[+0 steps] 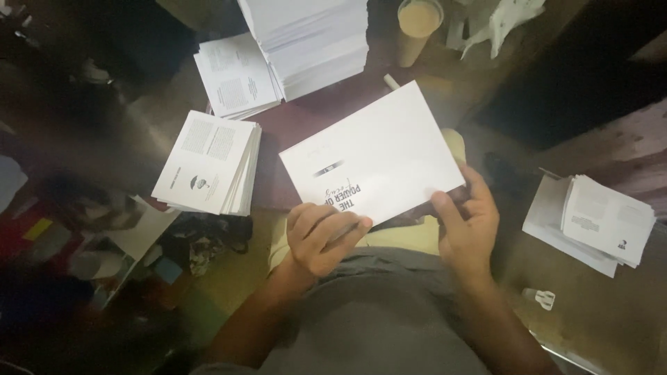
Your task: Folding individual sheets of printed paper into smaller sections and stacking them.
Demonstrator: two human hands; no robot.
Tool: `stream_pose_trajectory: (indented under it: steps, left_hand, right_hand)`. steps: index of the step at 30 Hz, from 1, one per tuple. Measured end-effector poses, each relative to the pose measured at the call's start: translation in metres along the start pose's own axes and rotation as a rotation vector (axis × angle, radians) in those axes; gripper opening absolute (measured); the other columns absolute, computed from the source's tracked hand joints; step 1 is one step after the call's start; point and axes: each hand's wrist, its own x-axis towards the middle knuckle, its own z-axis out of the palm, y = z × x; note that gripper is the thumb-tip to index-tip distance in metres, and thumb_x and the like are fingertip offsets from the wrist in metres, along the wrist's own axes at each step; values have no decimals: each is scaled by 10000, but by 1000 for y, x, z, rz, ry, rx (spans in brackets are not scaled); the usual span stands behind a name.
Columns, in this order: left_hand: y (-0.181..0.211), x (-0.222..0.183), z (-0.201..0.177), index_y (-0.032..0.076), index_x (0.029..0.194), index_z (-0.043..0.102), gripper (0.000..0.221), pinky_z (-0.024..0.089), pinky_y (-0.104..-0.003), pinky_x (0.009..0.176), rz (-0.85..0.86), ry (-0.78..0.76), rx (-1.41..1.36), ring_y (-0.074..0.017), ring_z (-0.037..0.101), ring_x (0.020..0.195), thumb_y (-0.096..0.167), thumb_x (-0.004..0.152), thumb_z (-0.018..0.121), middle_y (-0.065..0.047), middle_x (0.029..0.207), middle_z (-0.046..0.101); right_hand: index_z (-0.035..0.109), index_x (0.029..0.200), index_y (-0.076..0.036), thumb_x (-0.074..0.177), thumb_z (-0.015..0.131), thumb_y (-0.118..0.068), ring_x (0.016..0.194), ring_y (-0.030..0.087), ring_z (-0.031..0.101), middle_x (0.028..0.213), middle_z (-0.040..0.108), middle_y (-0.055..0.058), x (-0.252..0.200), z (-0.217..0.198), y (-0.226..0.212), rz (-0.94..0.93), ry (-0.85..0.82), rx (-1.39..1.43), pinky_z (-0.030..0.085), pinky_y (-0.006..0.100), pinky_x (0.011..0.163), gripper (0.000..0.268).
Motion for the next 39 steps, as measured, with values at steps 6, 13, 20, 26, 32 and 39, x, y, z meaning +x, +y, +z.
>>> stream_pose_trajectory:
  steps: [6,13,20,26,32,39]
  left_hand:
    - [-2,-4,-3,258,943,785,122,468,-275,622,6,-6,40,-155,594,771,157,976,724,30,916,748]
    - [-3,-7,-1,231,838,750,100,458,-301,650,-20,-52,49,-165,552,781,215,929,787,41,885,712]
    - [-12,-12,0,212,1540,457,837,184,-597,1239,-283,-491,38,-378,291,1484,811,969,337,-180,1592,360]
    - [-17,33,-19,89,1489,557,711,340,-549,1125,-354,-636,399,-416,510,1317,359,890,828,-208,1409,557]
    - [-1,-47,36,84,924,707,84,592,-432,554,-627,-1207,277,-303,753,709,130,878,652,-88,799,711]
    - [13,-75,144,-7,861,676,130,580,-525,485,-860,-1205,212,-360,699,651,114,813,683,-166,761,618]
  right_hand:
    - [636,1336,54,1018,653,-87,950,375,741,1157,698,298,9,-16,1,33,37,-154,640,456,749,349]
    - [663,1238,47,986,688,-72,904,350,742,1096,705,263,7,-24,30,106,70,-97,654,467,705,280]
    - [664,1105,25,956,739,6,891,264,733,989,673,162,38,-29,75,201,-3,115,657,428,768,167]
    - [770,1043,-102,977,720,-142,1071,240,682,1075,721,123,83,-28,167,223,-257,-285,501,409,994,92]
    - [644,1352,-44,1013,668,-75,1306,364,617,1369,647,216,112,22,195,352,-382,-103,479,507,1101,342]
    - [763,1118,-79,900,730,-237,966,235,769,1014,761,137,125,32,194,1103,211,425,574,329,941,272]
